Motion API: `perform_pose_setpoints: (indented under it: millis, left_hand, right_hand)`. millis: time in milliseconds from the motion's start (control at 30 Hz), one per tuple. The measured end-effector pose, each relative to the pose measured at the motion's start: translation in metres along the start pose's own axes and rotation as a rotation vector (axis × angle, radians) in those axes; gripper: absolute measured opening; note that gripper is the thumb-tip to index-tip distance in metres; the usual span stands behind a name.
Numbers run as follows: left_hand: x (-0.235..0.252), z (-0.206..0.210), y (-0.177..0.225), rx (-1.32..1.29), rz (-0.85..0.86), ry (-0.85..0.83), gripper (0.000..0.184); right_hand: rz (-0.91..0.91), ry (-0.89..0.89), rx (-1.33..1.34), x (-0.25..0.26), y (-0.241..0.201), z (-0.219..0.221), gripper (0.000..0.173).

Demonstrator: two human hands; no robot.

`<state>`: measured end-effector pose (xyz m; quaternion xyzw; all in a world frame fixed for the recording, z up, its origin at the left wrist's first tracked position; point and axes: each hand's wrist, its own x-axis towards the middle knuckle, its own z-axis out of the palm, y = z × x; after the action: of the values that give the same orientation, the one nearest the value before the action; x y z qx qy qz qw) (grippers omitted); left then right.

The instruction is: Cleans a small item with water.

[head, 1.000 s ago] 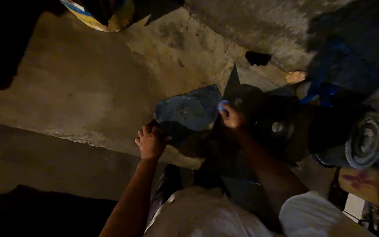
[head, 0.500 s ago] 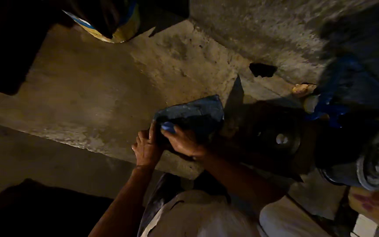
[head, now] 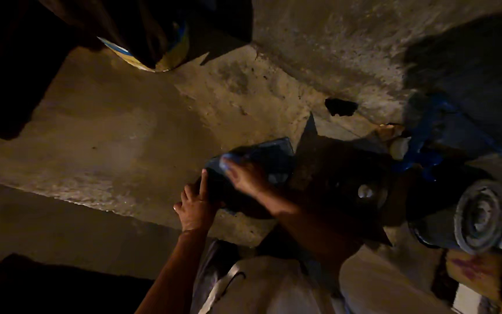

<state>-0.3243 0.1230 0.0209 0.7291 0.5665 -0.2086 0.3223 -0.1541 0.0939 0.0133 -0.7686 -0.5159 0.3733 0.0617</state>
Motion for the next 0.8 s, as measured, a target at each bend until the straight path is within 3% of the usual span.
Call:
perform_pose_setpoints:
  millis: [100, 167, 233, 267, 367, 433, 533, 600, 700, 800]
  left_hand:
    - [-0.004, 0.003, 0.0, 0.002, -0.024, -0.047, 0.111]
    - [-0.005, -0.002, 0.001, 0.011, -0.023, -0.04, 0.112]
    - [-0.003, -0.004, 0.003, -0.001, -0.02, -0.02, 0.112]
    - [-0.004, -0.003, 0.002, -0.006, -0.022, -0.022, 0.112]
    - [-0.005, 0.004, -0.001, 0.013, -0.008, 0.004, 0.106]
    - [-0.002, 0.002, -0.003, 0.012, 0.005, 0.005, 0.107]
    - [-0.005, 0.006, -0.006, -0.006, -0.006, -0.04, 0.11]
    - [-0.006, 0.002, -0.001, 0.009, -0.022, -0.048, 0.111]
    - [-0.006, -0.002, 0.001, 0.012, -0.023, -0.044, 0.111]
    - [-0.006, 0.001, -0.002, 0.005, -0.007, -0.038, 0.11]
  right_hand:
    - [0.117, 0.255, 0.011, -0.005, 0.086, -0.027, 0.044]
    - [0.278, 0.349, 0.042, -0.007, 0.095, -0.047, 0.044]
    - [0.403, 0.301, 0.124, -0.007, 0.053, -0.062, 0.045]
    - [0.383, 0.213, 0.151, -0.011, 0.023, -0.057, 0.045]
    - [0.081, -0.037, 0.067, -0.026, -0.034, 0.003, 0.043]
    - [0.0, 0.009, 0.062, -0.022, -0.008, 0.008, 0.04]
    - [0.055, 0.273, 0.12, -0.019, 0.092, -0.016, 0.042]
    - [0.174, 0.399, 0.172, -0.022, 0.12, -0.037, 0.044]
    - [0.415, 0.379, 0.247, -0.016, 0.065, -0.057, 0.044]
    - [0.161, 0.048, 0.175, -0.031, -0.01, -0.012, 0.046]
